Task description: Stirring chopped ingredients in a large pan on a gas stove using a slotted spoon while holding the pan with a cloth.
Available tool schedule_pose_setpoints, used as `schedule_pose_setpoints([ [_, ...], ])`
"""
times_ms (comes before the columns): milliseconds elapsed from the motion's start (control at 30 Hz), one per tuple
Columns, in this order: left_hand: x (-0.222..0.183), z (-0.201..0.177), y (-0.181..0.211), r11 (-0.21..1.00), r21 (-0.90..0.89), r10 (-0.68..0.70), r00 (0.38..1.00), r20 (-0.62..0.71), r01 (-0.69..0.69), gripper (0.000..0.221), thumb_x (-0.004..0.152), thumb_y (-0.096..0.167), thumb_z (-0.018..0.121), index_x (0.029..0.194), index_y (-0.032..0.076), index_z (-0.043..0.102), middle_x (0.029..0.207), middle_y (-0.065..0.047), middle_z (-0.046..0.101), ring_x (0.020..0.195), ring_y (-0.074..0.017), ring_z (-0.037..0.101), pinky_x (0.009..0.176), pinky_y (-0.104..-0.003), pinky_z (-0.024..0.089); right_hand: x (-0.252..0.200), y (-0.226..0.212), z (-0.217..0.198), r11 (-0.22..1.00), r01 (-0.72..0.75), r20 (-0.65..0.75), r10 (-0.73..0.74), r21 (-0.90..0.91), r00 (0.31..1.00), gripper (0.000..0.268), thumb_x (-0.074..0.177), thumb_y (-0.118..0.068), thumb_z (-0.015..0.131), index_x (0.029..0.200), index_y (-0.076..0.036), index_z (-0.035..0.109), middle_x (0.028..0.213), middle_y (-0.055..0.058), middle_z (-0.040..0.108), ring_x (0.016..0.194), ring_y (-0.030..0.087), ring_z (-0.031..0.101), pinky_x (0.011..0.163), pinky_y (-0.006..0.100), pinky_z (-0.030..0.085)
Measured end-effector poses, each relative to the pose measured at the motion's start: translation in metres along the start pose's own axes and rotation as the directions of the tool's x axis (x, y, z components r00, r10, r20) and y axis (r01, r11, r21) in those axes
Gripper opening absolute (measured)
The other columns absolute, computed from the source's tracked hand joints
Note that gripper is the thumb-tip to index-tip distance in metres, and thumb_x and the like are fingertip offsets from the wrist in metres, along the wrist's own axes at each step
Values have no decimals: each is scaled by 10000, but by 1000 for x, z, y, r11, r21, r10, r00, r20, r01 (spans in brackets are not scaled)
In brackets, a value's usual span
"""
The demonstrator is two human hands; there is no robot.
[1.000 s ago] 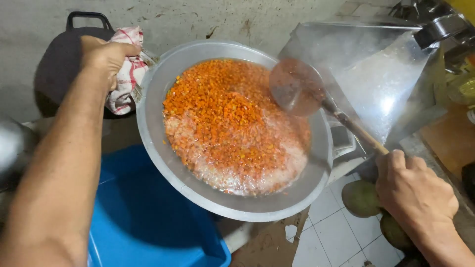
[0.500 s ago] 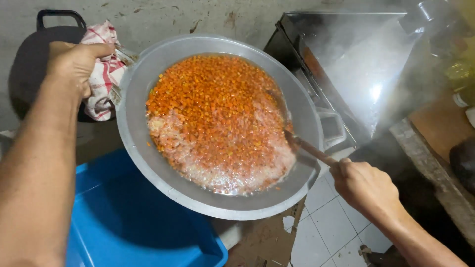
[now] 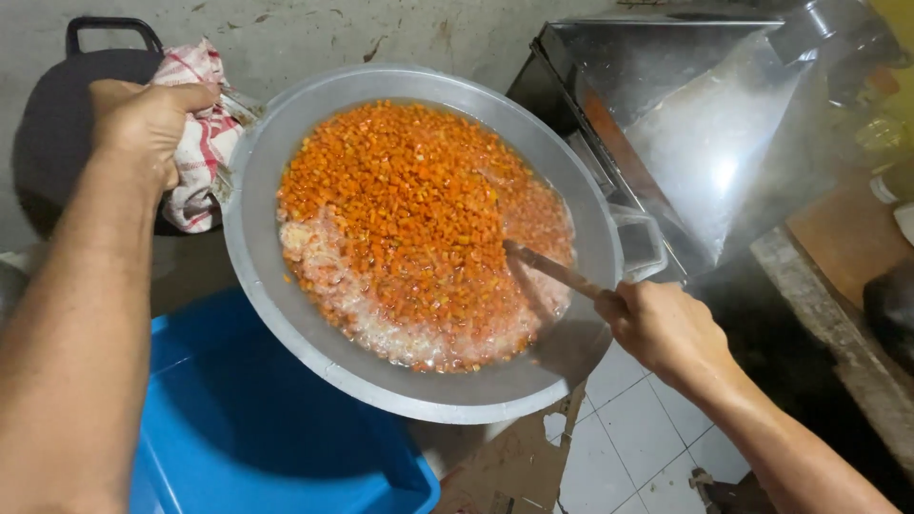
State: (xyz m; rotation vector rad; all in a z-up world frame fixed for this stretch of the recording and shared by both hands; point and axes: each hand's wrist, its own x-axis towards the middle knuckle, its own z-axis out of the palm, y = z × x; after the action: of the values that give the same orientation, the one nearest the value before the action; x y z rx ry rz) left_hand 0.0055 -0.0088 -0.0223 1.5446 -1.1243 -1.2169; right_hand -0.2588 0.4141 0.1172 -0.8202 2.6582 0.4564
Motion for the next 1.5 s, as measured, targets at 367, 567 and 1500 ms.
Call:
schedule_pose_setpoints([
  [367,-7,0,5,999,10,-45,999,18,44,594,780,277,1010,768,244,417,662,114,464,568,-12,497,413,-444,315,-3,35,30,940,41,-395,-182,-339,901,447,1083,-540,355,1103,-154,580,932,68,710,799,337,741,477,481,560],
  [567,-9,0,12,991,112,67,998,-1,-67,440,711,254,1017,754,200,582,681,76,608,558,-25,615,360,-422,363,0,74,63,774,-60,-713,-546,-630,441,373,1131,-426,572,868,-164,539,658,13,491,527,212,588,451,342,442],
  [1500,40,36,-7,998,-60,23,993,115,-16,418,747,152,937,795,200,525,680,47,681,625,-100,773,443,-447,600,23,67,89,834,139,-629,-501,-533,595,204,966,-231,550,784,-155,496,614,26,524,538,276,619,435,418,427],
])
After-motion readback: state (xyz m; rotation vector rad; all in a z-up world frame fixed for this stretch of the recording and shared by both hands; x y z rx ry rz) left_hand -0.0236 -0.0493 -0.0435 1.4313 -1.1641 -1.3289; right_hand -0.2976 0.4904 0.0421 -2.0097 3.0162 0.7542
